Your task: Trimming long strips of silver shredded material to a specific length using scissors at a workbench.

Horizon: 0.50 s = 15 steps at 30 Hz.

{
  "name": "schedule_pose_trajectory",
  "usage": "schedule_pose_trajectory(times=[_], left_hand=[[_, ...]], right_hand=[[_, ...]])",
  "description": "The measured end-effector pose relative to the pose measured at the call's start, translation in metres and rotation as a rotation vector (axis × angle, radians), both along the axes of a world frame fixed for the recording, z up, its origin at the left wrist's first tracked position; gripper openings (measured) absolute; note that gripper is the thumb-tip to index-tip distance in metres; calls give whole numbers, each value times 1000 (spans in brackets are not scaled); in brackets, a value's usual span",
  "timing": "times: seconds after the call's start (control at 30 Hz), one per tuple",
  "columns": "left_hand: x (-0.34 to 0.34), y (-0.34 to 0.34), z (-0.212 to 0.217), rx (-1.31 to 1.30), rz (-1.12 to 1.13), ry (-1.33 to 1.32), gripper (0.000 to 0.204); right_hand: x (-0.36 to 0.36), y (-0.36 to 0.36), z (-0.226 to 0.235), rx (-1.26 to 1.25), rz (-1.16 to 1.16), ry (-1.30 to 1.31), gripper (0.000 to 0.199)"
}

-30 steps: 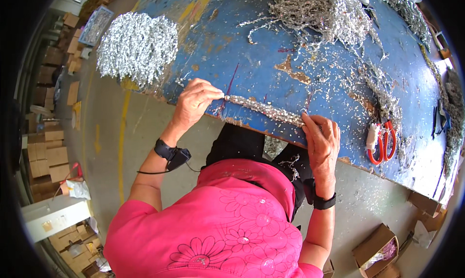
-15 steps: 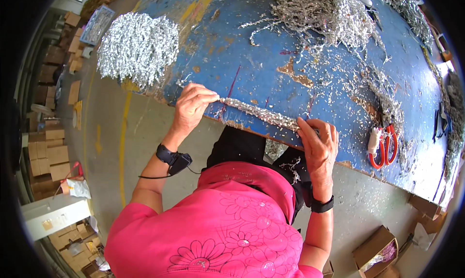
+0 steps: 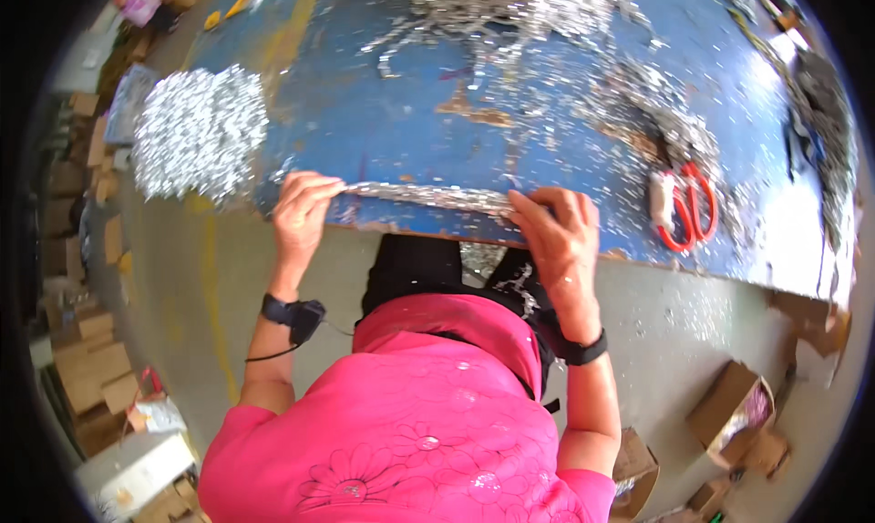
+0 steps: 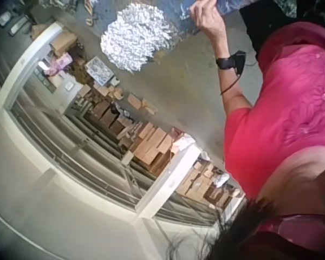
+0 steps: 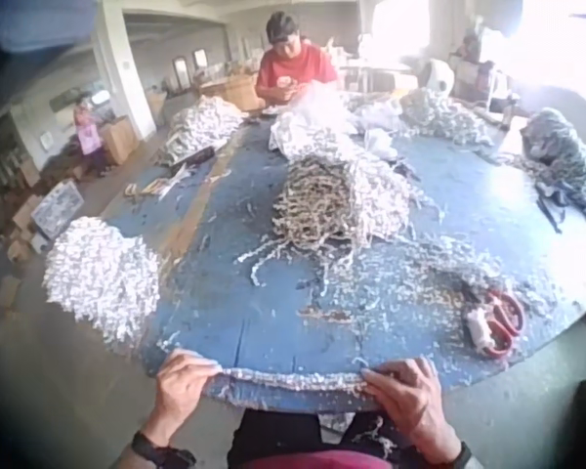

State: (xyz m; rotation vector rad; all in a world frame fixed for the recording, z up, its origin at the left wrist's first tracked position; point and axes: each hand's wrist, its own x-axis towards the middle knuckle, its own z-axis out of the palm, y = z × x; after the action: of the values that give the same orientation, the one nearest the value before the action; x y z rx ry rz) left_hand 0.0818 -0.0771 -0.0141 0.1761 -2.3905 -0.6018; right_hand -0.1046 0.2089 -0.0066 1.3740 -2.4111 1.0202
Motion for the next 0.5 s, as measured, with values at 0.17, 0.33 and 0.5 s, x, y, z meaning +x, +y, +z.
schedule_pose_trajectory(times=[0.17, 0.33, 0.5], left_hand=[[-4, -1, -8, 5, -18, 34, 25], [2, 1, -5, -5, 6, 24, 22], [-1, -1, -7, 3, -20, 22, 22]], right_hand=[[4, 4, 0, 13, -73, 24, 26], [4, 3, -3, 20, -44, 26, 27], [4, 5, -3, 23, -64, 23, 27]])
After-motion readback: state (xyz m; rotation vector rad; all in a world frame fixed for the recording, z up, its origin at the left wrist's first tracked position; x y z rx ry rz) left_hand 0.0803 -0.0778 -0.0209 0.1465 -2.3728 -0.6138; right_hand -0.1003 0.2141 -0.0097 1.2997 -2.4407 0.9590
